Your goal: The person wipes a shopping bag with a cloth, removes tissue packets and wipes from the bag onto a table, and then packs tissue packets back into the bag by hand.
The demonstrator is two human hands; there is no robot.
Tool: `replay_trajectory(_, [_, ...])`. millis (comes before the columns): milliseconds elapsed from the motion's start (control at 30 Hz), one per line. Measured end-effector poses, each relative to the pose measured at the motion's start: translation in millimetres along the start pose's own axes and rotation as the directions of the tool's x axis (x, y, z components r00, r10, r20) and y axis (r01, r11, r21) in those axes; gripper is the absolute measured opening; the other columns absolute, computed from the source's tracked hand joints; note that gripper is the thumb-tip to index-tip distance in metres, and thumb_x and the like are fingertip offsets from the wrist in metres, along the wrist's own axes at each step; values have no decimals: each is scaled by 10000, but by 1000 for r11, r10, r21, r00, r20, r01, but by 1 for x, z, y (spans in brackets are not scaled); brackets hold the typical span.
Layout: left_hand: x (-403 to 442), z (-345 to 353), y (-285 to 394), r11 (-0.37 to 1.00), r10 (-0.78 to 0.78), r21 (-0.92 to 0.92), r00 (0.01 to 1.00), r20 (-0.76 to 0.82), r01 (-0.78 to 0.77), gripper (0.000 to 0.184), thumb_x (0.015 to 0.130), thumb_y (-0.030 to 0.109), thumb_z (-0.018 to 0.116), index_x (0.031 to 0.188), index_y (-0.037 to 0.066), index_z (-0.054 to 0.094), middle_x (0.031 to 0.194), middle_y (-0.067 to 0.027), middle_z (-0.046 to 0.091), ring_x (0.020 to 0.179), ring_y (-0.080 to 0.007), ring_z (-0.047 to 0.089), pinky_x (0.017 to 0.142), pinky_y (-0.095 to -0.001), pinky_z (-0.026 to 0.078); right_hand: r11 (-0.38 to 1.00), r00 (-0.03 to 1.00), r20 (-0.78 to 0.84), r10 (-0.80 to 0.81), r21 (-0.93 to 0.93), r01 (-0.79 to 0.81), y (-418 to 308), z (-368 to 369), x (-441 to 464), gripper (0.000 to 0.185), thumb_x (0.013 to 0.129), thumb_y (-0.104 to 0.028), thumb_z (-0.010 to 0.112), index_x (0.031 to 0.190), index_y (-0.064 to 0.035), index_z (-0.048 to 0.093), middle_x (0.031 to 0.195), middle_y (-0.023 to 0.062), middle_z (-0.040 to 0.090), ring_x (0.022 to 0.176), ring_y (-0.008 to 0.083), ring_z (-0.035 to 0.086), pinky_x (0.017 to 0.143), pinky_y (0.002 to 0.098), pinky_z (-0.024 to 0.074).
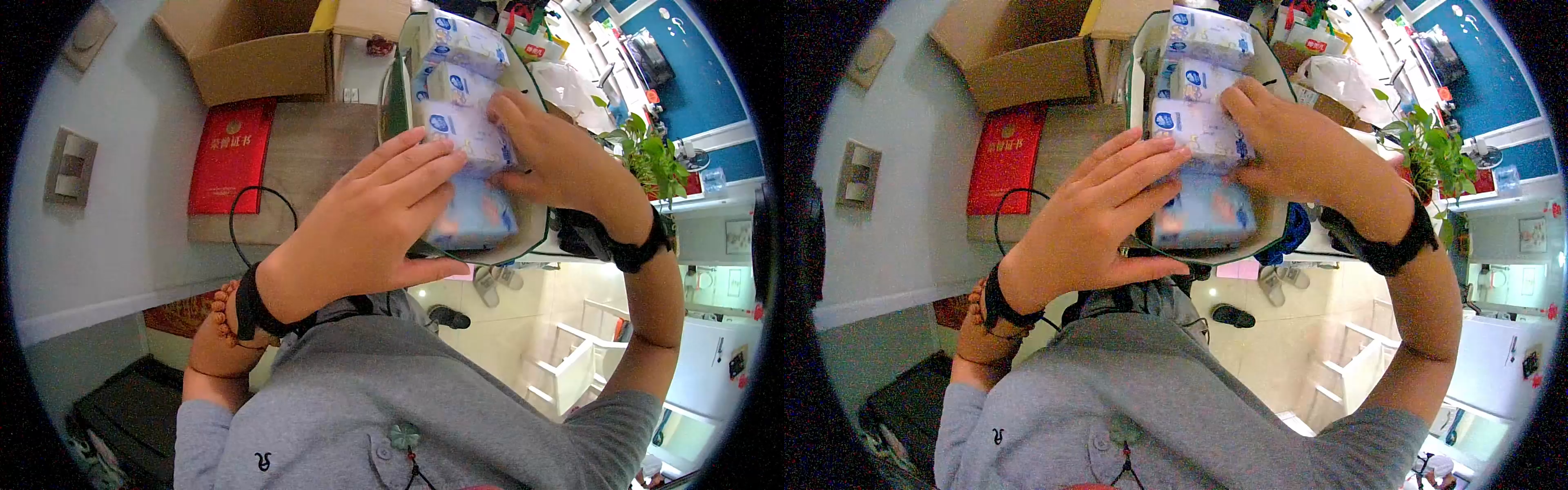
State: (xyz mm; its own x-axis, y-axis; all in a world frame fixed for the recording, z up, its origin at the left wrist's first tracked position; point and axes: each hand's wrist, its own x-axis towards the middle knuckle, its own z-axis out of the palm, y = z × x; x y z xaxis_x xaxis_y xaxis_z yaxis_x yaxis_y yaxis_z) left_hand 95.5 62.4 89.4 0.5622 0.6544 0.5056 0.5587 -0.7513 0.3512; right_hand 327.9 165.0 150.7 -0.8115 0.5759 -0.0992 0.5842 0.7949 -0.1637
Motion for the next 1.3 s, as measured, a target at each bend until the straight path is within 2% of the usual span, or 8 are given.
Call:
replay_trajectory(333, [-3,0,-10,1000,5,-22,999,33,-4,620,703,393,785,1163,26,588,1322,-157,520,1274,-340,460,1118,-501,323,890,885,-92,456,61,-452,53,40,55,610,952,-407,582,1302,69,431,1069,215,652,915,267,660,812,347,502])
replay_trajectory(467, [-7,0,-14,998,6,-61,1000,22,-5,621,699,383,786,1169,30,586,1320,-149,522,1280,-338,455,1125,-504,314,838,936,-26,350,455,-301,20,13,45,605,955,-386,590,1309,80,438,1007,166,666,836,193,645,764,304,501])
replay_trajectory(633, [-5,-2,-16,992,40,-122,999,4,-40,623,748,400,769,1216,41,565,1322,-150,523,1277,-334,458,1112,-496,326,866,917,-96,388,378,-327,18,4,31,547,940,-352,624,1294,43,492,848,91,660,769,139,618,672,273,495])
replay_trajectory(733, [-11,-8,-26,996,-42,-86,965,-260,21,577,790,393,736,1172,-2,559,1193,-170,567,1209,-320,510,1048,-427,384,911,811,-415,411,199,-361,38,-13,8,485,937,-310,636,1274,22,530,820,78,651,750,144,619,638,283,496])
replay_trajectory(833, [-6,-19,-30,857,-507,-223,837,-203,465,564,833,373,703,1220,-2,533,1159,-179,572,1179,-302,533,954,-410,427,778,762,-159,627,91,-622,41,-3,-9,435,939,-265,635,1253,24,554,919,89,660,783,130,613,674,276,500])
replay_trajectory(1000, [18,4,-54,674,-583,-464,800,142,574,516,935,336,548,1252,-67,486,1040,-221,640,960,-238,612,863,-367,469,549,888,-123,443,821,-160,42,47,-12,344,919,-163,545,1207,24,553,989,137,672,891,164,619,806,315,504])
replay_trajectory(1100, [29,14,-58,742,-546,-381,827,134,552,488,896,334,488,1123,-98,505,886,-349,614,872,-458,627,776,-466,490,710,900,-230,369,695,-113,21,49,10,324,894,-108,505,1183,30,556,963,154,669,867,198,626,796,340,503])
replay_trajectory(1300, [17,-5,-77,818,-472,-360,881,29,450,313,913,197,425,1042,-70,525,903,-234,606,841,-346,586,757,-417,458,773,859,-337,384,627,-99,-2,39,19,343,905,-122,542,1209,33,576,940,45,653,868,108,583,768,246,468])
